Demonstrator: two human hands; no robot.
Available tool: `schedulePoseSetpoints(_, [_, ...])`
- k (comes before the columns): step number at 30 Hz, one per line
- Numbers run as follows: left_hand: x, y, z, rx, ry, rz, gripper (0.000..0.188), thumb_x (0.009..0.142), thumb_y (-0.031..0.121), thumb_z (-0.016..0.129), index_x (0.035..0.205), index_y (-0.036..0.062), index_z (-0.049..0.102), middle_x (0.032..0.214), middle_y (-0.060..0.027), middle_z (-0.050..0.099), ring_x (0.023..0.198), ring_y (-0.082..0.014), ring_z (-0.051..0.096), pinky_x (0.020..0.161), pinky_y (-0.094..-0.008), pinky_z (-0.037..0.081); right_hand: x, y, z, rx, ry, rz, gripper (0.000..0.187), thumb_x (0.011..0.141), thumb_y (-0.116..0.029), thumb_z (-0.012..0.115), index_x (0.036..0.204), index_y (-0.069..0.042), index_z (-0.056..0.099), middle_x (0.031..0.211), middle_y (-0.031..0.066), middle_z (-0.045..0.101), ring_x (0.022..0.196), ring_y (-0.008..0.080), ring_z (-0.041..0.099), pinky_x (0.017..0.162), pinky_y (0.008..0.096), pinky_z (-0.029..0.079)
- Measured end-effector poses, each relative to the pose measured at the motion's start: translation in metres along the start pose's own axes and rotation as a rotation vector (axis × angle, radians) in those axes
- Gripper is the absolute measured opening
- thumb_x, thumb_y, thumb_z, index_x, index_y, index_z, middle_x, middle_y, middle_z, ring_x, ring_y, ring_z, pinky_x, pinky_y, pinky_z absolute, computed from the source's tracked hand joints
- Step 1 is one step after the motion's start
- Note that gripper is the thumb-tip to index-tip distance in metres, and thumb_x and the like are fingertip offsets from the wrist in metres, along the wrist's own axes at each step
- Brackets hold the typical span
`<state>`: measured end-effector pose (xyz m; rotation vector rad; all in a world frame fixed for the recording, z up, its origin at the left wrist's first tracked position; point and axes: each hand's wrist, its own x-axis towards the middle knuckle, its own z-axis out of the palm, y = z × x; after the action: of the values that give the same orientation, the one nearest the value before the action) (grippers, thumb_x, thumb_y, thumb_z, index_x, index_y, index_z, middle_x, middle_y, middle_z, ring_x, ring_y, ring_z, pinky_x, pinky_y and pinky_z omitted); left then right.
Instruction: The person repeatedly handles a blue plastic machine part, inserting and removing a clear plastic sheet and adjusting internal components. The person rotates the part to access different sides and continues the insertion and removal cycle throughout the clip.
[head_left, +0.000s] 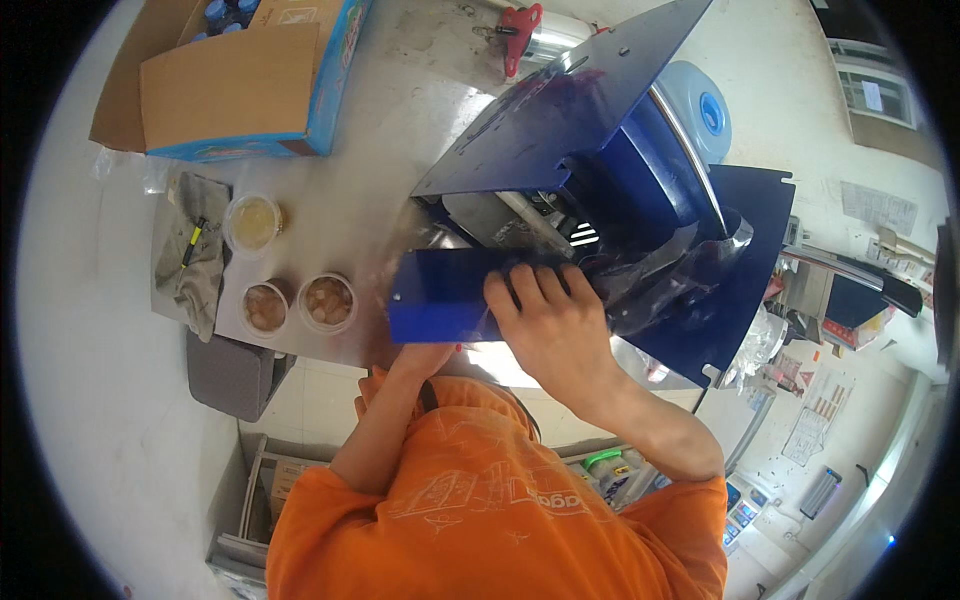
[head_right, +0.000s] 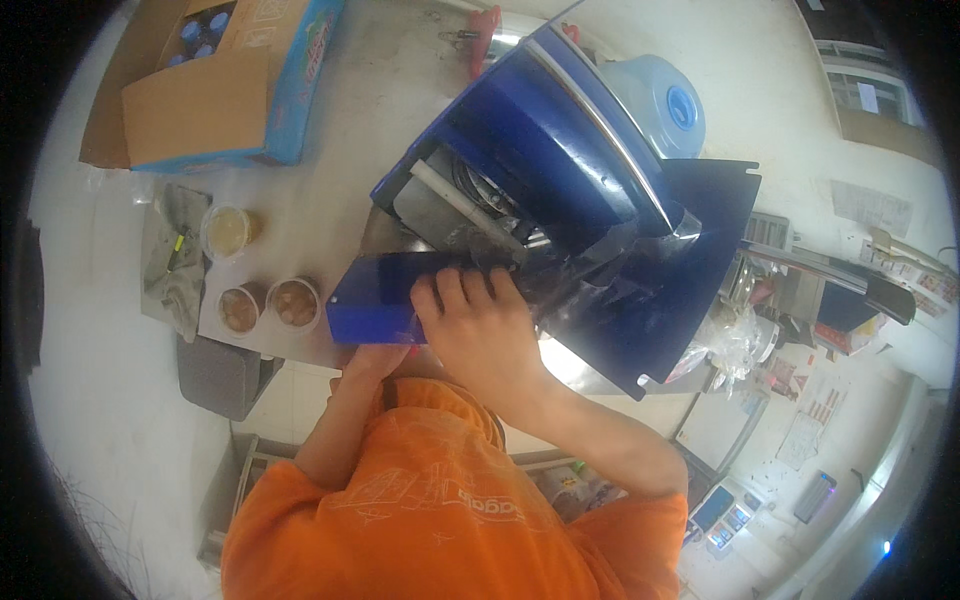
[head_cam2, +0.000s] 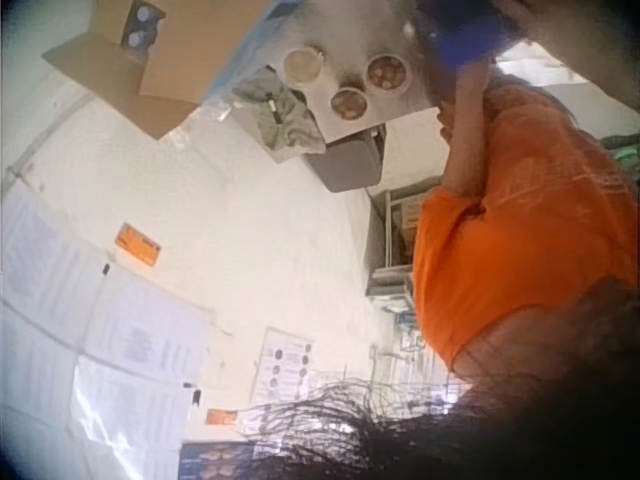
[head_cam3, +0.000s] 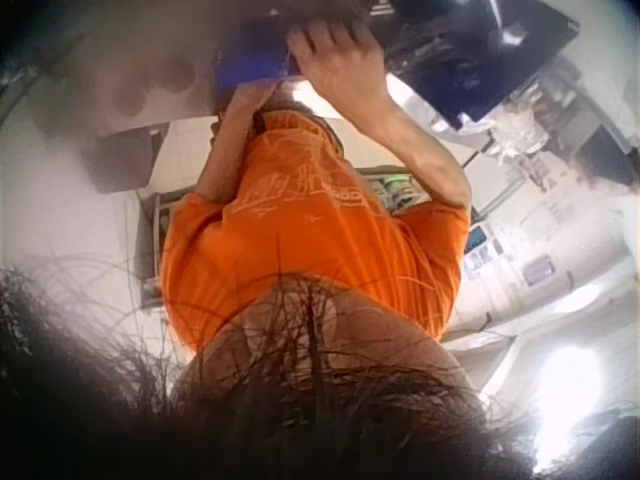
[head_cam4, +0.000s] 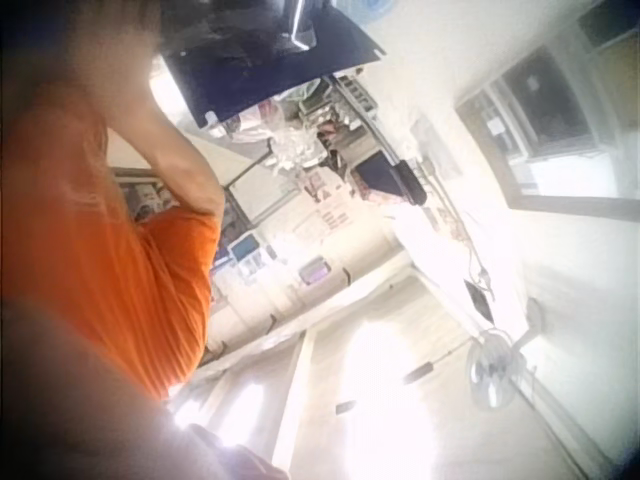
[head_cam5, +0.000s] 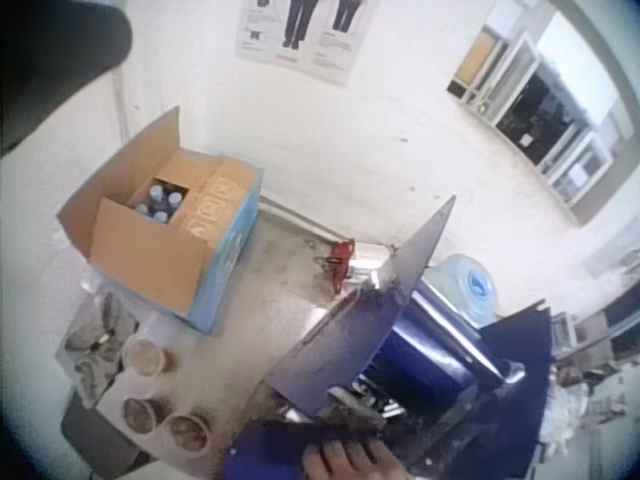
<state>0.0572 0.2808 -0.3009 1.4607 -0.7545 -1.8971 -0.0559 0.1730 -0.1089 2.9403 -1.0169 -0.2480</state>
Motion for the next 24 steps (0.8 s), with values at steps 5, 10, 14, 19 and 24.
schedulePoseSetpoints(5, [0.004, -0.001, 0.007, -0.461, 0.108, 0.109, 0.026, 0.096, 0.009, 0.06, 0.12, 0.0014, 0.057, 0.109, -0.0086, 0.064, 0.085, -0.0184, 0.066, 0.063, -0.0295, 0.055, 0.011, -0.003, 0.014, -0.059, 0.028, 0.032, 0.03, 0.078, -0.016, 0.062, 0.106, -0.005, 0.064, 0.09, 0.0071, 0.062, 0.083, 0.0203, 0.064, 0.079, 0.0368, 0.051])
schedulePoseSetpoints(10, [-0.009, 0.027, -0.015, -0.372, 0.398, 0.038, 0.036, 0.093, 0.003, 0.06, 0.128, -0.0014, 0.053, 0.116, -0.0123, 0.064, 0.098, -0.0214, 0.067, 0.076, -0.0313, 0.059, 0.005, -0.008, 0.023, -0.126, 0.042, 0.048, 0.031, 0.078, -0.017, 0.061, 0.108, -0.006, 0.064, 0.094, 0.0078, 0.062, 0.087, 0.0225, 0.062, 0.083, 0.0414, 0.051])
schedulePoseSetpoints(14, [-0.029, 0.062, -0.045, -0.289, 0.305, 0.051, 0.045, 0.094, 0.0, 0.057, 0.138, -0.0037, 0.045, 0.127, -0.0149, 0.06, 0.115, -0.0219, 0.061, 0.097, -0.0328, 0.052, 0.0, -0.009, 0.024, -0.117, 0.07, 0.093, 0.031, 0.078, -0.017, 0.061, 0.107, -0.006, 0.064, 0.093, 0.0073, 0.061, 0.086, 0.0223, 0.061, 0.085, 0.043, 0.049])
schedulePoseSetpoints(19, [-0.025, 0.058, -0.049, -0.128, 0.332, 0.394, 0.051, 0.092, -0.005, 0.056, 0.141, -0.0047, 0.042, 0.129, -0.0141, 0.059, 0.119, -0.0184, 0.059, 0.104, -0.031, 0.046, -0.005, -0.014, 0.01, -0.082, 0.029, 0.204, 0.031, 0.078, -0.015, 0.061, 0.108, -0.005, 0.063, 0.093, 0.0079, 0.061, 0.087, 0.0224, 0.062, 0.083, 0.042, 0.048])
schedulePoseSetpoints(24, [-0.008, 0.077, -0.041, -0.091, 0.371, 0.536, 0.052, 0.091, -0.004, 0.059, 0.14, -0.0038, 0.043, 0.132, -0.0136, 0.059, 0.12, -0.0203, 0.059, 0.102, -0.0312, 0.046, 0.003, -0.004, 0.001, -0.093, 0.085, 0.252, 0.032, 0.082, -0.015, 0.06, 0.112, -0.004, 0.059, 0.099, 0.0119, 0.062, 0.096, 0.0274, 0.062, 0.089, 0.0459, 0.048])
